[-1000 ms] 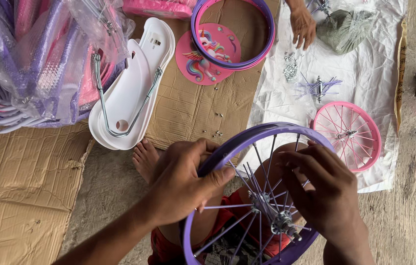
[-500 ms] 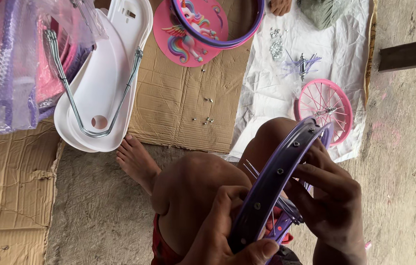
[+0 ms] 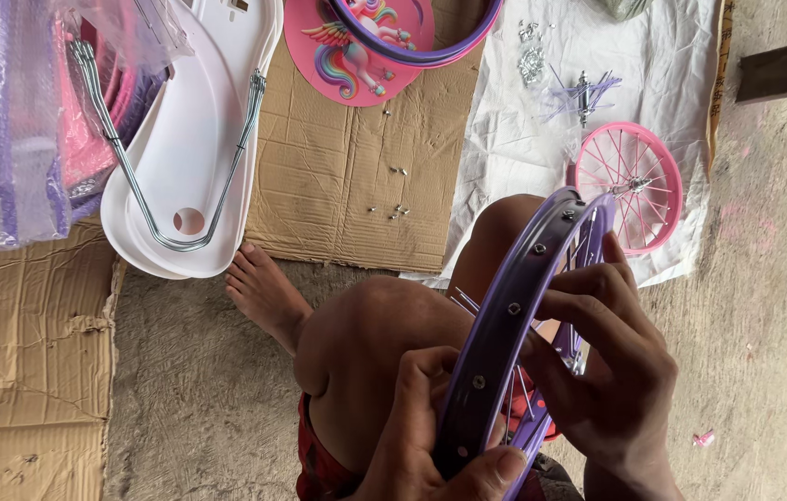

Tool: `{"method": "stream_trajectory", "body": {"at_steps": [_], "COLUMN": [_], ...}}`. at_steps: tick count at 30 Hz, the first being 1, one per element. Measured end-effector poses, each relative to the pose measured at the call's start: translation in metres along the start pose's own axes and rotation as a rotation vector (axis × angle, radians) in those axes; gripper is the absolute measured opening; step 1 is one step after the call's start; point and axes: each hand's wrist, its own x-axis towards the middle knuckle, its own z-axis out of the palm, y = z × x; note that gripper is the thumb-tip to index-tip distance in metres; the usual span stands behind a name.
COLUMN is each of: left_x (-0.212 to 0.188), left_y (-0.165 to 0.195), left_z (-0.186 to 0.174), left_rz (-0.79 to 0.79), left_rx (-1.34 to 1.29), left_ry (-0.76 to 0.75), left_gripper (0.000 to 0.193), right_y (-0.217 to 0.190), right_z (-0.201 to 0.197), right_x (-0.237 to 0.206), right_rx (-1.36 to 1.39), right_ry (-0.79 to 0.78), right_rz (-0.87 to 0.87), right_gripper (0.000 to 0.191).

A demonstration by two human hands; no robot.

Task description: The person assembles a purple bicycle wheel by inserting and tightening spokes into the hub and rim. They rotate the wheel to access different sections and secure each spoke by hand.

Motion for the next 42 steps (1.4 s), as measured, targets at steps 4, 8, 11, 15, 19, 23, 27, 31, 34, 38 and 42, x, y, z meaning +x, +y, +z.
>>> {"method": "stream_trajectory", "body": {"at_steps": [4,8,11,15,19,23,27,31,34,38,42], "left_x": [-0.003,-0.005,-0.010,-0.014,-0.014,-0.013,-0.014,-0.013,-0.010,-0.003,0.010], "left_y": [-0.008,-0.008,-0.003,-0.003,-0.008,-0.009,-0.011,-0.016,-0.019,-0.017,-0.001], "left_z": [0.005,0.008,0.006,0.002,0.002,0.003,0.005,0.007,0.012,0.017,0.012], "left_rz": [-0.017,0.051,-0.014,-0.001,0.095,0.086,0.070,0.067,0.110,0.075,0.110], "left_rx": [-0.021,0.065,0.172,0.264,0.288,0.287,0.290,0.301,0.435,0.301,0.466], "left_ry": [0.050,0.060,0.090,0.117,0.131,0.095,0.103,0.093,0.106,0.114,0.226], "left_gripper": [0.073,0.063,0.059,0.057,0.054,0.053,0.053,0.054,0.052,0.054,0.049], "right_y": [0.012,0.018,0.016,0.014,0.026,0.037,0.041,0.043,0.044,0.049,0.069], "right_z": [-0.009,-0.005,0.002,0.007,0.005,0.003,-0.002,-0.003,0.002,-0.001,-0.028], "right_x": [-0.005,-0.009,-0.011,-0.014,-0.017,-0.018,-0.018,-0.020,-0.024,-0.026,-0.029], "right_rx": [0.004,0.035,-0.045,-0.121,0.052,0.169,0.248,0.118,-0.098,-0.212,0.007], "right_ry": [-0.007,0.009,0.104,0.198,-0.013,-0.044,-0.049,0.034,0.212,0.214,0.097], "right_rz": [-0.030,-0.107,-0.178,-0.234,-0.163,-0.145,-0.161,-0.167,-0.250,-0.256,-0.163], "right_gripper": [0.023,0.022,0.022,0.024,0.032,0.027,0.026,0.027,0.032,0.029,0.038]}}
